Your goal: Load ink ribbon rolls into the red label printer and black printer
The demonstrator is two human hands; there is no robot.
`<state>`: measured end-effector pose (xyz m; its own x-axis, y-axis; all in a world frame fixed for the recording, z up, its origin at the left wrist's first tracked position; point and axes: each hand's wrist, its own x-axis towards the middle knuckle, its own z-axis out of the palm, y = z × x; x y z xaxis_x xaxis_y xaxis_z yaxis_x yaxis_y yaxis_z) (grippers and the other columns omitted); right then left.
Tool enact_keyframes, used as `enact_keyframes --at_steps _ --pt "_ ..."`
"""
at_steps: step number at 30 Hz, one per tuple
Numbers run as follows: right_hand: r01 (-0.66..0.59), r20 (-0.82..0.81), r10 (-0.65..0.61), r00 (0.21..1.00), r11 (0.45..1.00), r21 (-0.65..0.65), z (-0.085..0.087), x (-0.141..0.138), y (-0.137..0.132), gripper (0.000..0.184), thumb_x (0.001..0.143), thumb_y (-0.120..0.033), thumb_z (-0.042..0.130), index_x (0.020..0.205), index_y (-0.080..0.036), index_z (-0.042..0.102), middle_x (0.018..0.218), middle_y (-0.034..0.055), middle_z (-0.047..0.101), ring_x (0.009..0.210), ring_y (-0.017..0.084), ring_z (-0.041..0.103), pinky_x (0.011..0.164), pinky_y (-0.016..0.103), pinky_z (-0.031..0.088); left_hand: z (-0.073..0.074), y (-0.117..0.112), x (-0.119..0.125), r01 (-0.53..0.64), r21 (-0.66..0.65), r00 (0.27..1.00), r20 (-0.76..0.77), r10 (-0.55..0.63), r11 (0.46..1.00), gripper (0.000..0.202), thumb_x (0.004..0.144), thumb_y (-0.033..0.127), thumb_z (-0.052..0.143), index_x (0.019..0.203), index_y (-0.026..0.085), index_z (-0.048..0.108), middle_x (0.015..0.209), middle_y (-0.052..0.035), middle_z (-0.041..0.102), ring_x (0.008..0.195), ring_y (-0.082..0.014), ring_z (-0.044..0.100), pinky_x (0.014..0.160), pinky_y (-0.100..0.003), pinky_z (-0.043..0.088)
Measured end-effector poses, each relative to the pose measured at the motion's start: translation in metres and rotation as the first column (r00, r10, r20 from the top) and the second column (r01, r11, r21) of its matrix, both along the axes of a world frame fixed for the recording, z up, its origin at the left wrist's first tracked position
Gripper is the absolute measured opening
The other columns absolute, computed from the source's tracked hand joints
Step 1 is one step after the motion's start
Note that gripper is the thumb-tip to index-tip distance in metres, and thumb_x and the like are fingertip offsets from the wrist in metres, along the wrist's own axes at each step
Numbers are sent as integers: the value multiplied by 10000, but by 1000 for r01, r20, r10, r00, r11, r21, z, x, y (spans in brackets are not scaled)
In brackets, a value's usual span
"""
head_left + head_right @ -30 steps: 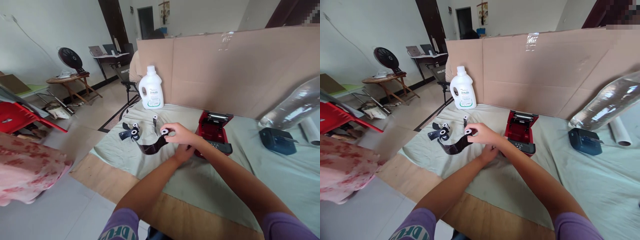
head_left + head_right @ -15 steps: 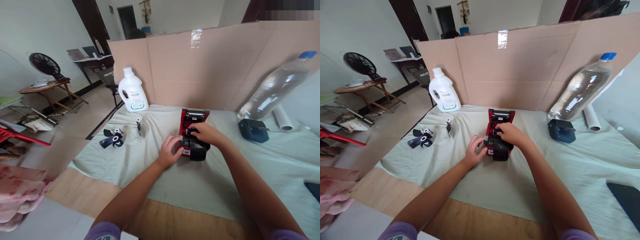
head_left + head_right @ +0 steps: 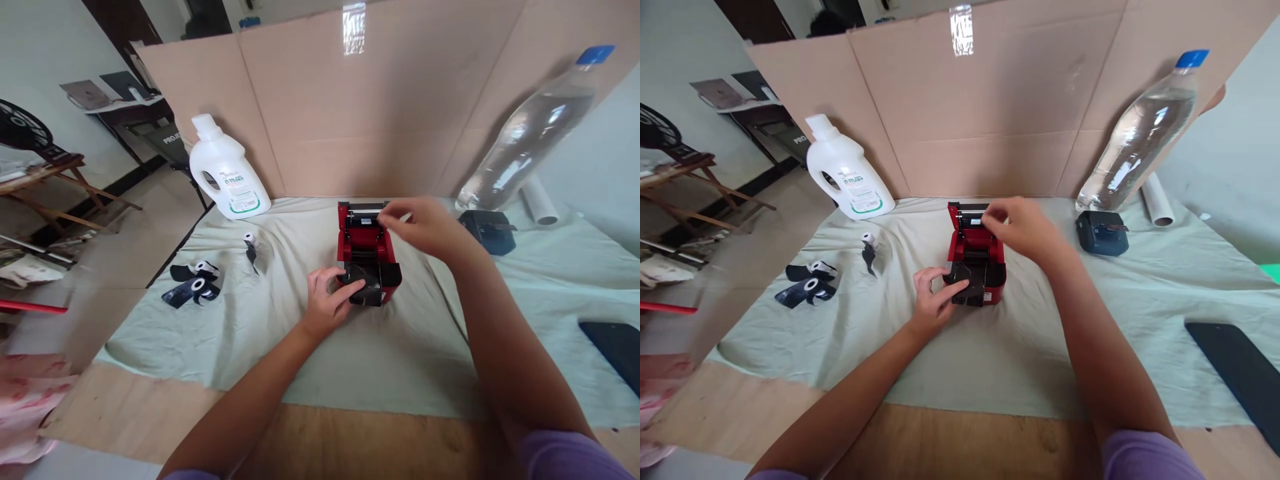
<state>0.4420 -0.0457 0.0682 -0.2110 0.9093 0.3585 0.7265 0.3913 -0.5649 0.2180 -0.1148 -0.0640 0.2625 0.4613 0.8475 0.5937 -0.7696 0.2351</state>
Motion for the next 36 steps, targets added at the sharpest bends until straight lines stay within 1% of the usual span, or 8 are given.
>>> enact_keyframes --at_steps 2,4,8,11,19,23,29,36 --pt "185 -111 -170 979 973 140 -7 4 10 211 920 -355 558 932 -208 709 943 54 731 907 204 622 878 375 464 -1 0 1 4 -4 1000 -7 -4 1000 417 864 67 528 1131 304 744 1159 -90 542 1103 -230 487 971 -398 438" --pt "239 -259 -211 943 968 79 -20 3 24 185 911 -346 537 908 -213 666 944 53 716 930 208 611 896 397 459 -2 -1 2 9 -5 1000 -20 -9 1000 440 860 61 515 1136 315 746 1150 -88 552 1099 -228 490 969 -397 436" --pt "117 -607 -216 765 973 -198 -48 -4 41 179 877 -408 512 834 -249 580 875 10 674 858 197 614 790 367 487 0 -2 3 23 27 1000 -15 -23 999 423 866 65 519 1132 302 749 1143 -89 555 1084 -225 485 972 -398 431" --pt "39 -742 -176 647 979 -198 -63 -6 24 103 793 -344 533 774 -249 568 979 19 673 1010 229 616 870 397 482 3 -3 2 30 53 1000 -12 -29 998 368 880 88 543 1117 273 756 1153 -95 544 1083 -224 484 980 -393 433" --pt "-83 -732 7 682 994 -68 -112 6 -33 108 771 -247 611 837 -281 688 1504 -40 455 1457 285 359 1190 491 280 1 -3 0 -11 51 997 -69 15 999 348 905 147 554 1125 319 761 1143 -86 576 1087 -222 503 978 -388 460" --pt "-119 -777 20 630 990 -72 -115 3 -29 92 814 -274 616 882 -289 676 1530 -46 442 1437 283 409 1199 505 293 0 0 -2 -38 30 998 -51 39 999 333 924 159 545 1138 313 748 1172 -81 643 1059 -218 522 958 -375 458" --pt "-178 -847 -67 527 966 -188 -114 -4 -30 570 803 -271 611 1350 -393 508 1542 -40 470 1448 249 404 1217 504 300 6 12 -10 -78 -182 997 -11 78 980 491 958 523 535 1323 207 623 1287 -130 672 1075 -246 615 923 -381 450" --pt "-145 -798 -8 603 982 -119 -123 -10 -28 613 823 -368 560 1425 -343 444 1561 -7 459 1465 249 385 1231 472 297 9 16 -11 -70 -182 995 -77 57 981 510 933 524 514 1320 210 622 1217 -117 706 1050 -236 658 908 -361 419"
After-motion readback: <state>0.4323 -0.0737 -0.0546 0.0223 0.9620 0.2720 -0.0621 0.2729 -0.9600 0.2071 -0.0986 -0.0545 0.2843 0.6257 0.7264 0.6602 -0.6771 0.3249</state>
